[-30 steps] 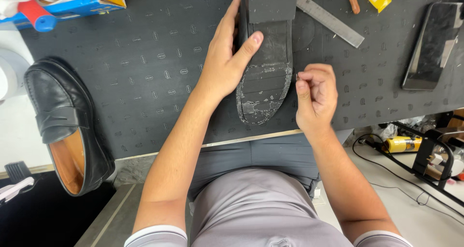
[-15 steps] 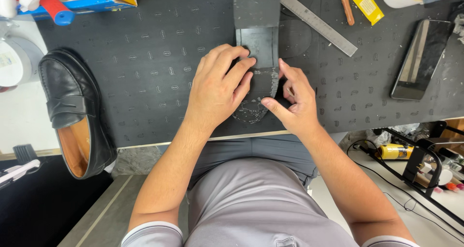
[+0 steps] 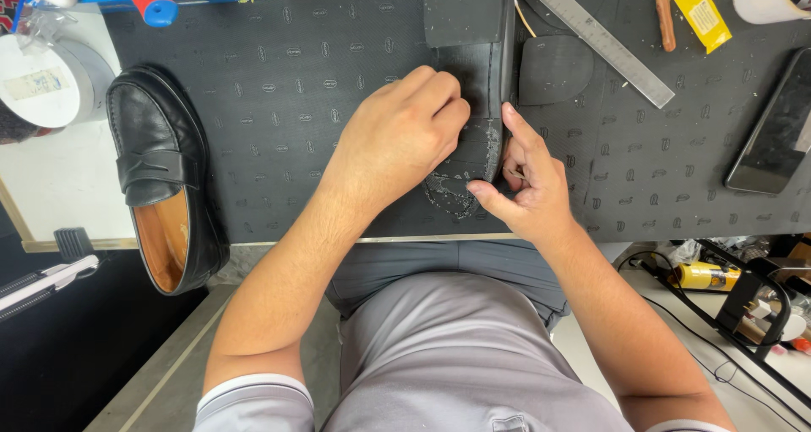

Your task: The person scrapes away old adhesive and material from the sole of a black leather shoe using a small hand tool while holding the shoe on a workbench.

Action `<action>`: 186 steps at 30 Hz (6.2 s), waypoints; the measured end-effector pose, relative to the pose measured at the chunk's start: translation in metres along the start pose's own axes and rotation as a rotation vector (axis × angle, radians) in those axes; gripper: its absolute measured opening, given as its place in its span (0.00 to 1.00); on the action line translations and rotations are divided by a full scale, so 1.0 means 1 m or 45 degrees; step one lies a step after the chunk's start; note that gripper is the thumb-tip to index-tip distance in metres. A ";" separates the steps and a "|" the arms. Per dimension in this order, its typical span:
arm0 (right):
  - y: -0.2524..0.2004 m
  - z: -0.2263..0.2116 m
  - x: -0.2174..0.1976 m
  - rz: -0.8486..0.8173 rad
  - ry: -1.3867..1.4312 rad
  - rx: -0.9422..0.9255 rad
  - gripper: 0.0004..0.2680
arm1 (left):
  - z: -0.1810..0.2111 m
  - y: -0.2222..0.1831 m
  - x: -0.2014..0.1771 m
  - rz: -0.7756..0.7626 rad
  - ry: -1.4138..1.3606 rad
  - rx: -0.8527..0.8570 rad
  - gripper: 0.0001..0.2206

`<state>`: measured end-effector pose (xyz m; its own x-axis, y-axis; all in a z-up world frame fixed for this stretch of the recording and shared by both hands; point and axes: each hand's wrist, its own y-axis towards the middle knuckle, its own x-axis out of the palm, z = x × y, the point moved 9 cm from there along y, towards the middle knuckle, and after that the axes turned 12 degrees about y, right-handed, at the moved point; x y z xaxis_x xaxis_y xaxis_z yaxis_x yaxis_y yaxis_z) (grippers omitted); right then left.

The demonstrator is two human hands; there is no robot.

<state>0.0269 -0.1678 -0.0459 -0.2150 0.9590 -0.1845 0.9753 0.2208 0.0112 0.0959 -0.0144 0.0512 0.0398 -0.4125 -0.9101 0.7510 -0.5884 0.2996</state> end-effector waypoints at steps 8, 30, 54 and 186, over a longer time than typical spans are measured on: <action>0.008 -0.010 0.006 -0.019 -0.067 0.018 0.36 | 0.009 0.007 0.016 -0.075 0.360 0.081 0.05; 0.008 -0.004 0.006 -0.015 -0.081 0.045 0.37 | -0.012 -0.002 0.025 0.077 0.007 0.048 0.11; -0.025 -0.003 -0.041 0.132 0.000 0.165 0.23 | 0.028 -0.037 0.049 0.136 -0.228 -0.208 0.16; -0.032 -0.004 -0.069 0.456 -0.266 -0.477 0.42 | 0.014 -0.046 -0.006 0.083 -0.137 -0.469 0.08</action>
<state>0.0099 -0.2405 -0.0297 0.1781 0.9386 -0.2954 0.8924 -0.0276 0.4504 0.0516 0.0052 0.0470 0.0404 -0.5232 -0.8513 0.9363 -0.2776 0.2151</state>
